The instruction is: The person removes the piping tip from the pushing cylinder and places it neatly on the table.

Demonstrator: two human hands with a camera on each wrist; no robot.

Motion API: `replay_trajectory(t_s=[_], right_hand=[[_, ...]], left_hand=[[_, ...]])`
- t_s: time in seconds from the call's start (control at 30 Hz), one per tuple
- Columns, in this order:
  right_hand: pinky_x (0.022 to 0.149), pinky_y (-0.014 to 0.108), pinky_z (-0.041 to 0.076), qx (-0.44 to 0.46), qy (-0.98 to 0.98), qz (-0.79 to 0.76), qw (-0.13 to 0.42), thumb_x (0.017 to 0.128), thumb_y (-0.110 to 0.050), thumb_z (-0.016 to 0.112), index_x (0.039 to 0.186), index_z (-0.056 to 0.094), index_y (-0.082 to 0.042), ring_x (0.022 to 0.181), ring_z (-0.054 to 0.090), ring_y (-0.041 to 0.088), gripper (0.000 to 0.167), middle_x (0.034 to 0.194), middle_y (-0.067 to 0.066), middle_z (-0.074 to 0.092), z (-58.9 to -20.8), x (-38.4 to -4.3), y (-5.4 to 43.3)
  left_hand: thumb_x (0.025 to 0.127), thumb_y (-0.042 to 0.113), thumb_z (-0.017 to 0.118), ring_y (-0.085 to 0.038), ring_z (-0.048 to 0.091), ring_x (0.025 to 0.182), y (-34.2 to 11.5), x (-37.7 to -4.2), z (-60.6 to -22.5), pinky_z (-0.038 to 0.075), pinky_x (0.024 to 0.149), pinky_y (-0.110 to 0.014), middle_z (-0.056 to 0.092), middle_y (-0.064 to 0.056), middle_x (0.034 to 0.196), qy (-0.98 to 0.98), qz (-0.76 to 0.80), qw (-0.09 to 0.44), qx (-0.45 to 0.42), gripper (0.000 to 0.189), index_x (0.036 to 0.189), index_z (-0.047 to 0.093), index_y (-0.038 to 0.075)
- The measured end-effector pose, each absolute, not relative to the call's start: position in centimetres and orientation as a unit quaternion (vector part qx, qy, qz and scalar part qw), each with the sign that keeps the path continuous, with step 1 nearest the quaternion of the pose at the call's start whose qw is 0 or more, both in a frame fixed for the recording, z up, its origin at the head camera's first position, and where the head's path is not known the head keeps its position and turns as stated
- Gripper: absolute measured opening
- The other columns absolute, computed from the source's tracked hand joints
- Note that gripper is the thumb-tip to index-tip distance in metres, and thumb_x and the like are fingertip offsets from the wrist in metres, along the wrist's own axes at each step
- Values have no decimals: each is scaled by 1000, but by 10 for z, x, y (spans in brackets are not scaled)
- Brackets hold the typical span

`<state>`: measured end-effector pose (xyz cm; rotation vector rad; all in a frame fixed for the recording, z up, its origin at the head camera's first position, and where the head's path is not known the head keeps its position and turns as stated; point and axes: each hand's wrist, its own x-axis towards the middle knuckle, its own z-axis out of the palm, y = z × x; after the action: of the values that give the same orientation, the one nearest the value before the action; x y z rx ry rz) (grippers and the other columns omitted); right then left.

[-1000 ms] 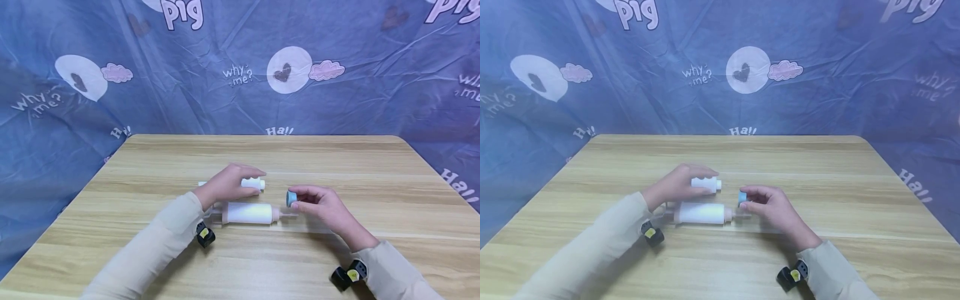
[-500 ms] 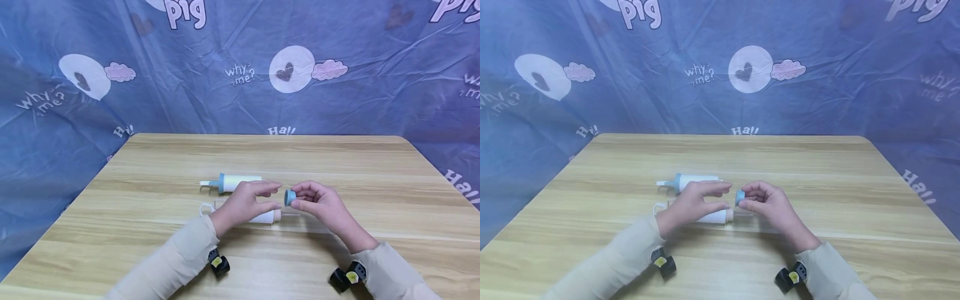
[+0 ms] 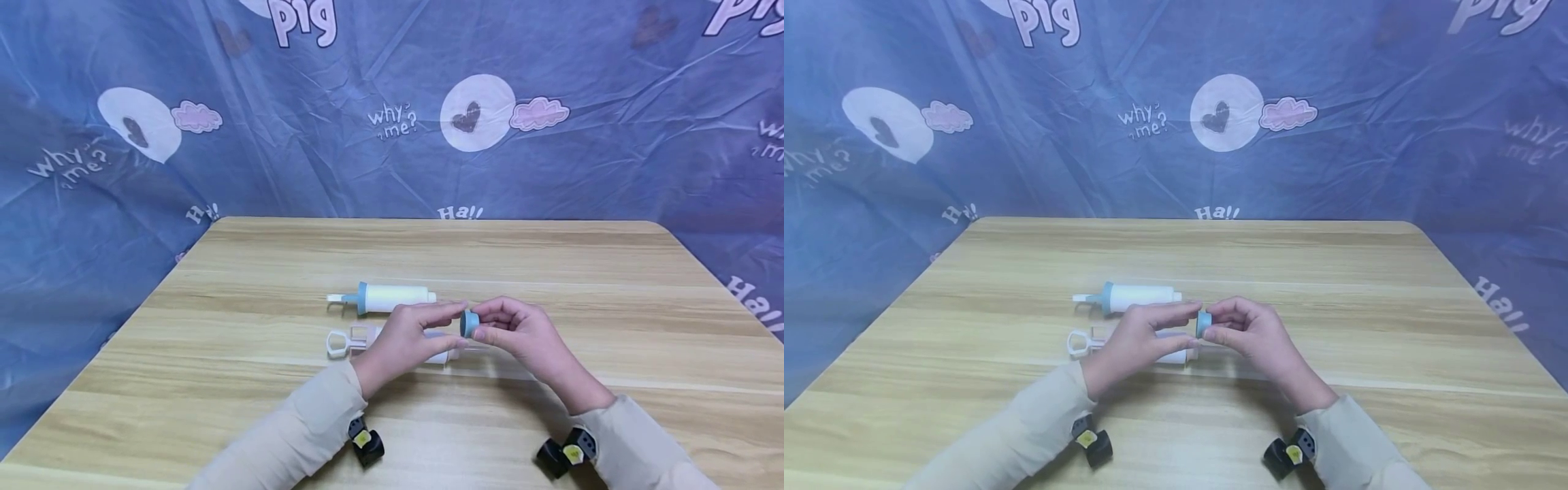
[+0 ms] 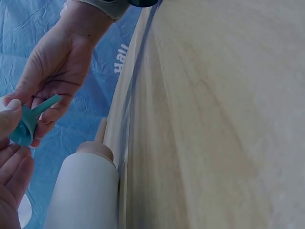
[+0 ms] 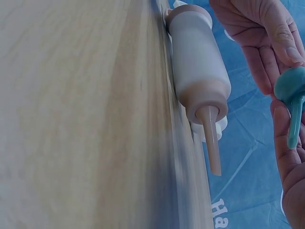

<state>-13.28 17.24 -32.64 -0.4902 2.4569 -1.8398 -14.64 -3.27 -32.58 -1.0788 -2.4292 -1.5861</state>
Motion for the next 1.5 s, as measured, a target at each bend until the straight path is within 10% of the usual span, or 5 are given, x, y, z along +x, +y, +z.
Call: replay_trajectory(t_s=[0.87, 1.5], right_hand=[[68, 24, 53, -137, 809, -571, 12, 80, -13, 71, 108, 61, 2, 79, 61, 11, 33, 96, 4, 65, -328, -131, 175], [60, 29, 49, -146, 811, -566, -26, 86, -12, 64, 98, 63, 0, 66, 58, 13, 16, 72, -2, 62, -330, -134, 175]], left_hand=[[80, 14, 72, -16, 60, 108, -37, -148, -328, 47, 88, -19, 63, -9, 119, -758, -558, 77, -327, 43, 121, 62, 7], [78, 7, 72, -18, 62, 105, -40, -144, -330, 49, 85, -21, 62, -12, 121, -738, -618, 23, -269, 43, 120, 62, 4]])
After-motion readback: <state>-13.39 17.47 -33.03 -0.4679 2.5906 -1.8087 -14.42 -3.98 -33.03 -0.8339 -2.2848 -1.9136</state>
